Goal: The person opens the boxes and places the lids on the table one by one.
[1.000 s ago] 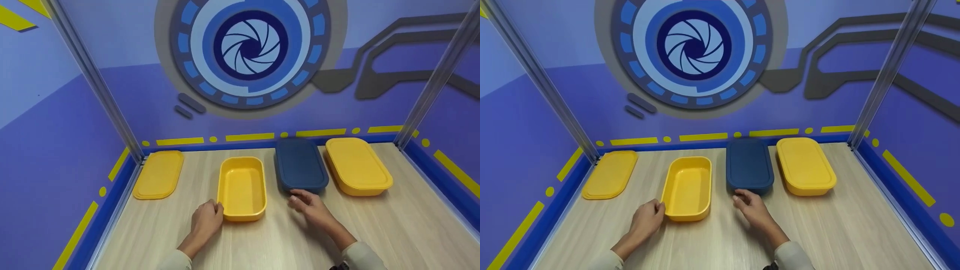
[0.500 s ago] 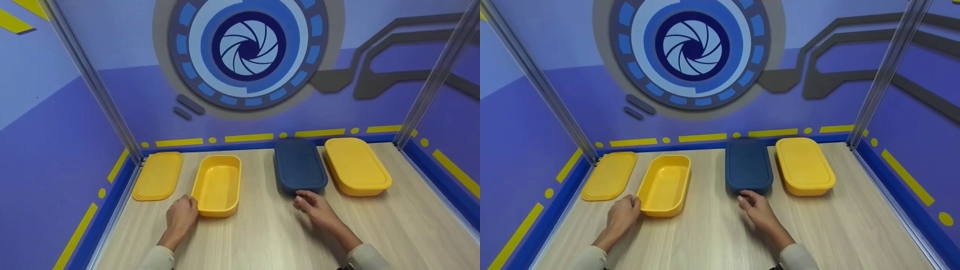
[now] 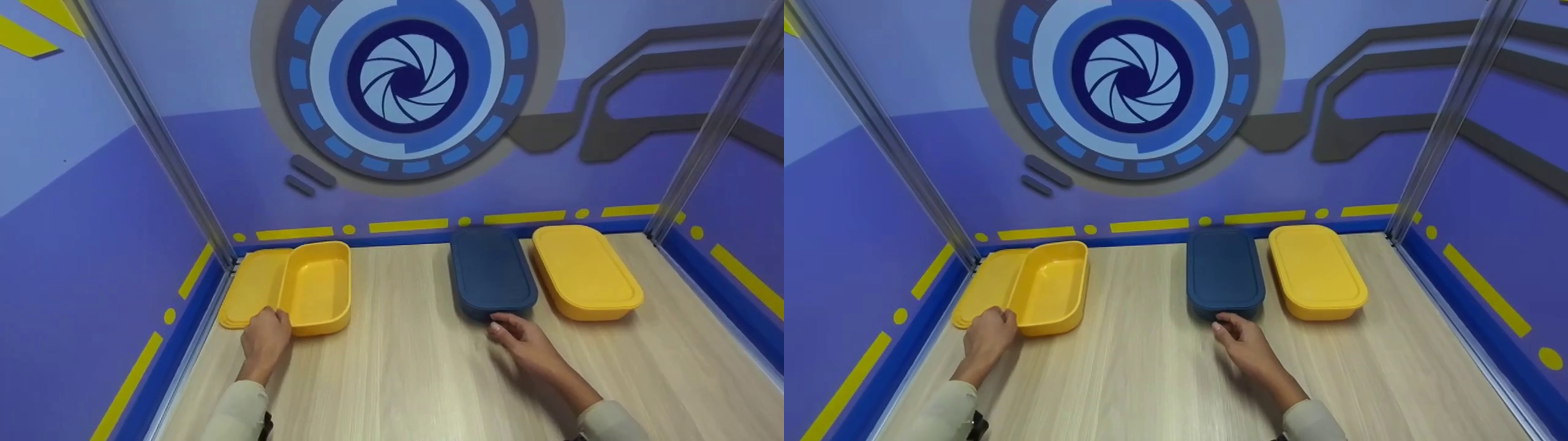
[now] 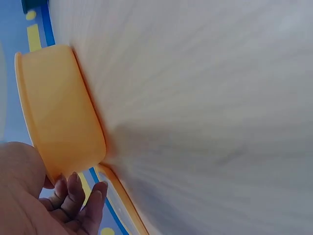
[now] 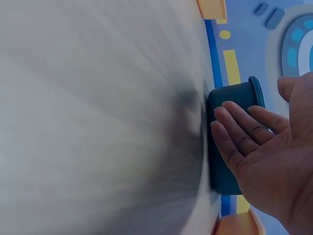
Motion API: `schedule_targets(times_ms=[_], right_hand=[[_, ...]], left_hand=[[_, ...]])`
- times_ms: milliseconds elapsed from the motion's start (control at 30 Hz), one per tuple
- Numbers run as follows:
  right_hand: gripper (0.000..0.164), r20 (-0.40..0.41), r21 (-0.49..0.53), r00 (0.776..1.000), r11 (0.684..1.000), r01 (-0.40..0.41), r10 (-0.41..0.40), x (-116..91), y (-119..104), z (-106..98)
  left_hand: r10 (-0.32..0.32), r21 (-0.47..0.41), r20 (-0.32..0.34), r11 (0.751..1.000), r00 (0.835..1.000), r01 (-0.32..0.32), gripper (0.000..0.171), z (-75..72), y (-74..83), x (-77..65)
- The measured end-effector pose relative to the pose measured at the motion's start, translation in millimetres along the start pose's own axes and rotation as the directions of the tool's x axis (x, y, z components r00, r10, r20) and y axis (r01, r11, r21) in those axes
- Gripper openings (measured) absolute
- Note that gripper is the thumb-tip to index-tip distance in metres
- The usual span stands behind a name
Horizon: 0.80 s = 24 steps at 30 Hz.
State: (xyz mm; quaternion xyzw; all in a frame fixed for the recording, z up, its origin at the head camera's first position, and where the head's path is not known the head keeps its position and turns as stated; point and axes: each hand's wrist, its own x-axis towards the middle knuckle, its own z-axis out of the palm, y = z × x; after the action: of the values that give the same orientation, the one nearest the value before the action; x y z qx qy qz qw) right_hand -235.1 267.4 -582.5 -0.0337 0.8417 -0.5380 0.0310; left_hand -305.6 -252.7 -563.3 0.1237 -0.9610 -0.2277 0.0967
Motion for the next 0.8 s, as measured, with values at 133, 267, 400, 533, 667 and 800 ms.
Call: schedule_targets(times_ms=[133, 267, 400, 533, 667, 800], right_hand=[[0.053, -0.007, -0.008, 1.000, 1.000, -0.002, 0.002, 0, 2, -3], [0.055, 0.006, 0.009, 1.000, 1.000, 0.002, -0.002, -1, 4, -5], [0.053, -0.014, -0.005, 1.000, 1.000, -0.009, 0.009, -2, 4, -6], [0.048, -0.060, -0.063, 0.998, 0.998, -0.019, 0.015, -2, 2, -7], [0.043, -0.120, -0.152, 0.993, 0.988, 0.002, -0.021, -2, -1, -9], [0.032, -0.196, -0.182, 0.977, 0.982, 0.044, -0.080, -1, -3, -10]], left_hand=[[0.002, 0.012, -0.017, 1.000, 1.000, -0.001, 0.041, -2.7, -1.9, 8.0], [-0.007, 0.019, -0.016, 1.000, 1.000, 0.007, 0.041, -3.8, -2.4, 11.5], [0.004, 0.003, -0.025, 1.000, 1.000, -0.004, 0.039, -2.6, -5.3, 11.0], [-0.004, -0.008, -0.041, 1.000, 0.999, 0.004, 0.040, -0.8, -8.2, 6.6], [-0.032, -0.017, -0.038, 0.999, 0.999, 0.031, 0.050, -0.6, -4.9, -3.0], [-0.047, -0.045, -0.046, 0.998, 0.998, 0.045, 0.061, -3.0, 10.3, -17.5]])
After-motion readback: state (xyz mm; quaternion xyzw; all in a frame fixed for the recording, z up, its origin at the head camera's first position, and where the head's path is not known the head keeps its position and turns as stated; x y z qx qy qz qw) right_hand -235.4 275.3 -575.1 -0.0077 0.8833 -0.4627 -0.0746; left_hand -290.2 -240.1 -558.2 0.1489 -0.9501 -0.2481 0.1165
